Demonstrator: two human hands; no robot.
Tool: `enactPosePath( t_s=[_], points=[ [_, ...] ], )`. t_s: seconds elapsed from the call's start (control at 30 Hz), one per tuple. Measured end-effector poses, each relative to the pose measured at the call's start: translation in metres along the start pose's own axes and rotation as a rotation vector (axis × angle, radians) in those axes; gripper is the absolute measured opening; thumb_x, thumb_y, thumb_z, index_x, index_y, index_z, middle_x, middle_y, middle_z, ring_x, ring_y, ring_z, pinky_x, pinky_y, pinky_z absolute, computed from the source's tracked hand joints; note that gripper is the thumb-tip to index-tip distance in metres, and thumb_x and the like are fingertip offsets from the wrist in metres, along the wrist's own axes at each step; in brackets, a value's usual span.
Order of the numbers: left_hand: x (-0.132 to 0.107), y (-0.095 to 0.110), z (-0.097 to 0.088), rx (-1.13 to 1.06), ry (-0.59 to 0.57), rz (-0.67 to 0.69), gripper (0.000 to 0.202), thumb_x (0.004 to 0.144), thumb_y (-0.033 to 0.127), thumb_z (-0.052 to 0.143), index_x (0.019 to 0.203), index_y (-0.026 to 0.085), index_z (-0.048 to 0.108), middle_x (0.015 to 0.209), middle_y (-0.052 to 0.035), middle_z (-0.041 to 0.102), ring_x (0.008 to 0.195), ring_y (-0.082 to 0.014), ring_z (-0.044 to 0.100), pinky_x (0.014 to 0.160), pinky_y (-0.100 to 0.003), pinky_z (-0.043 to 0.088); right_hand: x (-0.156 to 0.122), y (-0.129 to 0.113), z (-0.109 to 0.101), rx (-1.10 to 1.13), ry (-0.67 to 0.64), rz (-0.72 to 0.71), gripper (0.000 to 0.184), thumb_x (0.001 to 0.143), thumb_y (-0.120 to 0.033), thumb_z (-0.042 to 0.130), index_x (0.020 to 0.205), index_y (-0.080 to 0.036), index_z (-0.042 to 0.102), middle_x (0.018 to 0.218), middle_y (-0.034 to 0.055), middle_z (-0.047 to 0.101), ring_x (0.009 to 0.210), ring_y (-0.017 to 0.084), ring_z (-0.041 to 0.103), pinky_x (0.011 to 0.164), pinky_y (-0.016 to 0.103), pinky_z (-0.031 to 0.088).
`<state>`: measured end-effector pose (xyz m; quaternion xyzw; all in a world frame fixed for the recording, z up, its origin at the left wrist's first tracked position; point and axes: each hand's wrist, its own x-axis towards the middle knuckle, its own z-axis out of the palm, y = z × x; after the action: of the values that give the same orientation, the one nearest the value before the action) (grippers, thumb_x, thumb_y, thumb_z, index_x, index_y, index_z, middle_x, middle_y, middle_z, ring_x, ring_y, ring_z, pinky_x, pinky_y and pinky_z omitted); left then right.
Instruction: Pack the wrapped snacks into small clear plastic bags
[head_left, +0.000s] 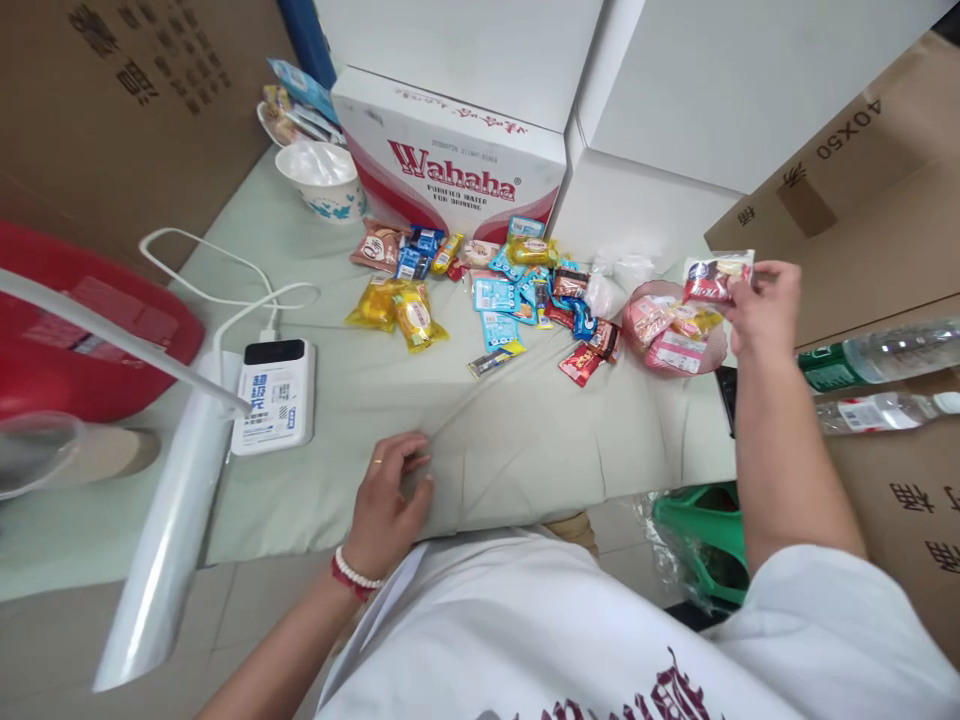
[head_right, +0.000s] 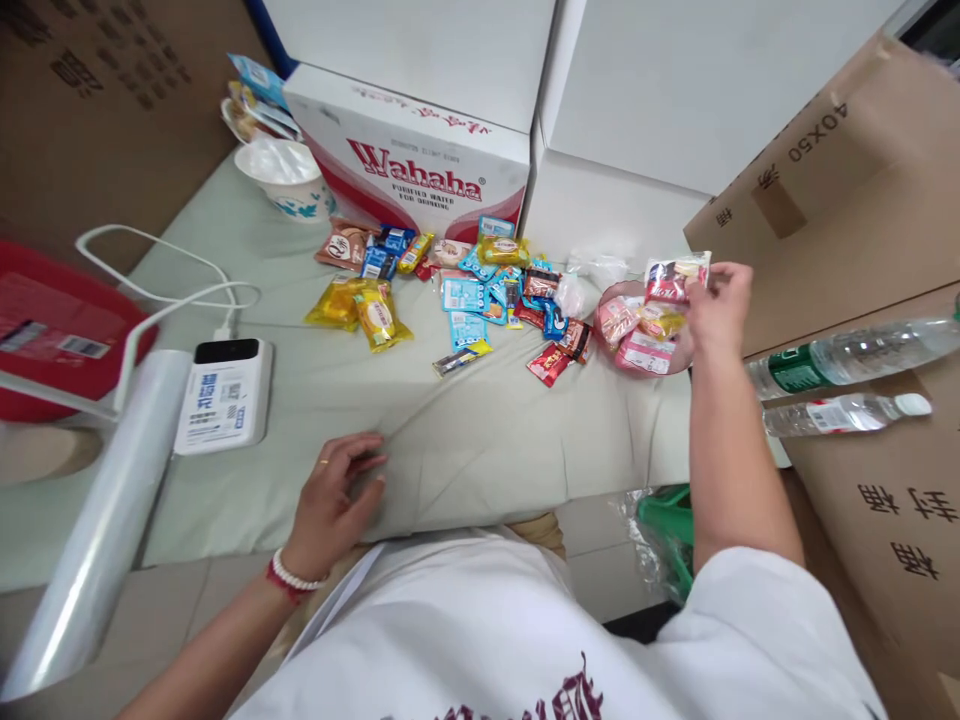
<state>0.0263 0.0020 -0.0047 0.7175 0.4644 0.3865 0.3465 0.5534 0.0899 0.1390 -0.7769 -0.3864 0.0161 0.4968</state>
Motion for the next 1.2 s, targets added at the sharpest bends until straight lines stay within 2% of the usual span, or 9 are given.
enactPosePath(
  t_s=[0.1,0.27,0.4,0.5,0.57,0.67,0.77,1.03,1.2],
  points=[
    [-0.009,-0.006,0.000,0.087,-0.003,0.026,0.024,0.091,0.018,0.058,0.115,0.021,0.062,0.122,-0.0108,0.059,0.111,-0.0241,0.066,0.090,-0.043,0.065,0.053,0.002,0.015,-0.413,-0.210,0.225,0.033,0.097,-0.011,0.053,0.129,-0.003,0.054,0.110,0.0199,0.068,0.075,0.013,0.064,0.066,0.032,0.050],
    [-0.014,-0.001,0.007,0.149,0.096,0.030,0.021,0.094,0.015,0.056,0.114,0.020,0.062,0.119,-0.0104,0.061,0.096,-0.0189,0.069,0.084,-0.036,0.065,0.056,0.001,0.047,-0.728,-0.346,0.206,0.005,0.082,-0.014,0.074,0.085,-0.010,0.073,0.104,0.0239,0.070,0.109,0.028,0.057,0.091,0.046,0.042],
    [-0.016,0.001,0.009,0.148,0.176,0.069,0.025,0.093,0.013,0.059,0.117,0.019,0.061,0.115,-0.0093,0.062,0.088,-0.0161,0.069,0.079,-0.031,0.063,0.068,-0.007,0.055,-1.000,-0.373,0.076,0.029,0.079,-0.027,0.083,0.096,-0.004,0.075,0.121,0.0353,0.062,0.127,0.036,0.041,0.095,0.046,0.038],
    [-0.016,0.002,0.008,0.156,0.170,0.084,0.023,0.093,0.013,0.060,0.115,0.018,0.061,0.111,-0.0090,0.063,0.086,-0.0155,0.068,0.078,-0.029,0.061,0.083,-0.016,0.070,-1.169,-0.381,-0.173,0.034,0.099,-0.027,0.057,0.115,-0.001,0.072,0.117,0.0309,0.063,0.120,0.030,0.046,0.092,0.042,0.039],
    [-0.015,0.003,0.007,0.180,0.152,0.100,0.020,0.092,0.012,0.059,0.111,0.018,0.061,0.107,-0.0086,0.064,0.088,-0.0169,0.068,0.080,-0.030,0.059,0.089,-0.022,0.088,-1.229,-0.491,-0.265,0.036,0.103,-0.025,0.047,0.120,-0.005,0.071,0.114,0.0262,0.064,0.120,0.029,0.047,0.093,0.042,0.040],
    [-0.013,0.005,0.006,0.219,0.133,0.134,0.015,0.091,0.012,0.058,0.105,0.018,0.061,0.100,-0.0079,0.066,0.094,-0.0194,0.067,0.083,-0.031,0.057,0.088,-0.024,0.125,-1.325,-0.679,-0.237,0.043,0.094,-0.046,0.067,0.113,-0.008,0.075,0.112,0.0235,0.067,0.125,0.037,0.046,0.094,0.046,0.044],
    [-0.012,0.007,0.006,0.225,0.127,0.139,0.014,0.092,0.011,0.057,0.103,0.019,0.061,0.099,-0.0080,0.067,0.093,-0.0191,0.066,0.083,-0.031,0.056,0.082,-0.016,0.156,-1.400,-0.765,-0.191,0.058,0.082,-0.059,0.076,0.114,-0.010,0.075,0.117,0.0254,0.068,0.128,0.044,0.049,0.094,0.052,0.049],
    [-0.012,0.007,0.009,0.227,0.132,0.139,0.014,0.093,0.010,0.053,0.099,0.019,0.062,0.095,-0.0077,0.067,0.090,-0.0184,0.066,0.081,-0.031,0.055,0.058,-0.002,0.182,-1.457,-0.889,-0.302,0.044,0.086,-0.018,0.065,0.129,-0.014,0.071,0.138,0.0228,0.065,0.131,0.037,0.057,0.111,0.059,0.039],
    [-0.012,0.008,0.005,0.161,0.113,0.100,0.013,0.094,0.013,0.051,0.096,0.019,0.062,0.093,-0.0070,0.067,0.088,-0.0179,0.065,0.079,-0.031,0.055,0.053,-0.017,0.169,-1.433,-0.838,-0.296,0.043,0.089,-0.016,0.058,0.130,-0.015,0.071,0.134,0.0235,0.066,0.123,0.036,0.063,0.102,0.052,0.046]
  ],
)
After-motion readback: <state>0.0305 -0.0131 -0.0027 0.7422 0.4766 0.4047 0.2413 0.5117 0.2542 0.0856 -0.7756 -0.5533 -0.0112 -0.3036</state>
